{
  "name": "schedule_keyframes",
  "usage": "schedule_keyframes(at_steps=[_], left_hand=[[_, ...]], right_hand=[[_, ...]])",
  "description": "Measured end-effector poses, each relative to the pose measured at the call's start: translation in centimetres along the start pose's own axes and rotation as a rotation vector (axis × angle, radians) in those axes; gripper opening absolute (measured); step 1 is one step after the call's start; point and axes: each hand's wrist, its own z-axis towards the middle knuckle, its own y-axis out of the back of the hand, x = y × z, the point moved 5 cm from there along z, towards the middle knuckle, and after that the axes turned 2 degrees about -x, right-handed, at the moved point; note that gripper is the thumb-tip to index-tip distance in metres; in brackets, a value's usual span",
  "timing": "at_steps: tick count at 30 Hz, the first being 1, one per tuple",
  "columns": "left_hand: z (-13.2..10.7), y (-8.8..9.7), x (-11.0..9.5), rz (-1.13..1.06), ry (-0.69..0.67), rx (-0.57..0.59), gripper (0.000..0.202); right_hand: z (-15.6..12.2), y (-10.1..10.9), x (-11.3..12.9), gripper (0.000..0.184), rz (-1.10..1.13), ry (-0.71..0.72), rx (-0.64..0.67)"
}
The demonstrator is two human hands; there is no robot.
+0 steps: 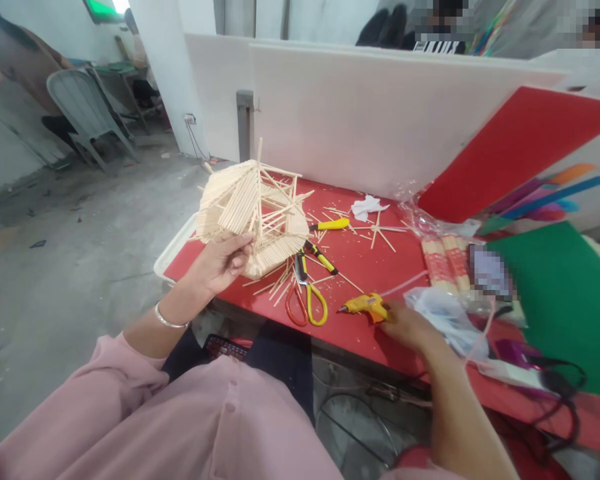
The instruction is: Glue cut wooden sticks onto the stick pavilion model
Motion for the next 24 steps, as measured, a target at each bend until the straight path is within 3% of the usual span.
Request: schedule_keyframes(at_steps=[2, 7, 11, 15, 19, 24], left_hand=[[0.2, 0.2, -0.1, 0.014, -0.015, -0.004, 0.023], [0.5, 0.3, -0.5, 0.039, -0.012, 0.004, 0.022], [0.4, 0.1, -1.1, 0.064, -0.003, -0.032, 0.017], [0.3, -0.1, -1.4, 0.082, 0.002, -0.067, 0.015], [0.4, 0.0, -1.5, 0.078, -0.002, -0.081, 0.010], [0.2, 0.0, -1.5, 0.087, 0.000, -0.111, 0.009]], right_hand=[[-0.6, 0.0, 0.1, 0.012, 0.132, 0.053, 0.032], [-2.7, 0.5, 0.9, 0.016, 0.313, 0.004, 0.114], [-4.7, 2.5, 2.1, 0.020, 0.562, -0.184, -0.072], [-5.8, 4.0, 4.4, 0.029, 0.874, -0.273, -0.215], [-5.7, 5.6, 7.7, 0.031, 0.831, -0.196, -0.279], [-5.5, 7.7, 13.2, 0.029, 0.807, 0.066, -0.302]])
